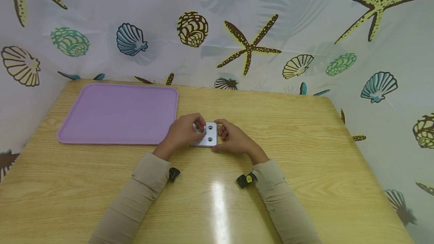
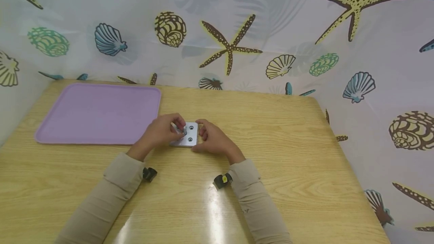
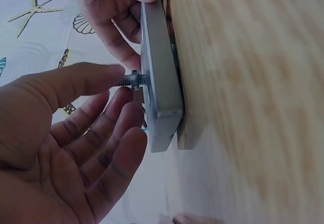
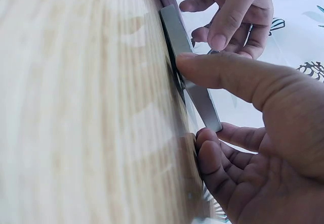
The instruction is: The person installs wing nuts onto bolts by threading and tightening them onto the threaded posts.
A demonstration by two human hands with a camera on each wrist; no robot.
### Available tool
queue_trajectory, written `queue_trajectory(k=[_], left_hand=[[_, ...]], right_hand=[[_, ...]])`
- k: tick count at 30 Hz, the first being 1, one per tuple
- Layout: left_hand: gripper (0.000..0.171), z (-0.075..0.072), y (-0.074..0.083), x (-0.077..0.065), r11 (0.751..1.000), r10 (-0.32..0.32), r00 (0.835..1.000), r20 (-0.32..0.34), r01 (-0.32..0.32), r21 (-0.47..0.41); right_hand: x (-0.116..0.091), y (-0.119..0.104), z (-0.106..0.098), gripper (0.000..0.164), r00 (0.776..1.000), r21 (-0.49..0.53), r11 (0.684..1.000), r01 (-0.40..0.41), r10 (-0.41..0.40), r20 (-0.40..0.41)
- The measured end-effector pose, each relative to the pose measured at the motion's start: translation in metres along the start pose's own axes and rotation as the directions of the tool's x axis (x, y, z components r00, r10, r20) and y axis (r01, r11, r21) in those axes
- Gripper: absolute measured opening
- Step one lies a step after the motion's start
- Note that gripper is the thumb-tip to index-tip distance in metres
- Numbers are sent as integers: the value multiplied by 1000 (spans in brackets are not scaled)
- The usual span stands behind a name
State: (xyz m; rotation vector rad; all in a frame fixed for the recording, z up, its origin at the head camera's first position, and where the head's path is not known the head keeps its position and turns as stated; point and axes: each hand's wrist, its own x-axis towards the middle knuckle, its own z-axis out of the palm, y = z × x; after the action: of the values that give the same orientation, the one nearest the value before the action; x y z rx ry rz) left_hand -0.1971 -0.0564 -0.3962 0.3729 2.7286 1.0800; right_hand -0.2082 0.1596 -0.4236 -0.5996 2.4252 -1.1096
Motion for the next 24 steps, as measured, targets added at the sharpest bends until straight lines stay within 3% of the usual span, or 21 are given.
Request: queue_trajectory(k=[7,13,19,24], left_hand=[[15,2,-1,-1,1000,-15,998,-63,16,10],[18,1,0,0,1000,-27,999,-36,27,1],[25,2,-1,-1,1000,1,1000,-20,-1,4],[20,2,-2,-1,1000,-9,999,-34,9,5]], right_hand=[[1,2,0,85,1000,-8,1000,-12,11,-4],[0,0,0,85,1000,0,1000,-9,9,-6],[-1,1,1,85,1000,3,1000,12,-12,-5],[-1,1,1,85,1000,-4,1000,6,-7,-8]])
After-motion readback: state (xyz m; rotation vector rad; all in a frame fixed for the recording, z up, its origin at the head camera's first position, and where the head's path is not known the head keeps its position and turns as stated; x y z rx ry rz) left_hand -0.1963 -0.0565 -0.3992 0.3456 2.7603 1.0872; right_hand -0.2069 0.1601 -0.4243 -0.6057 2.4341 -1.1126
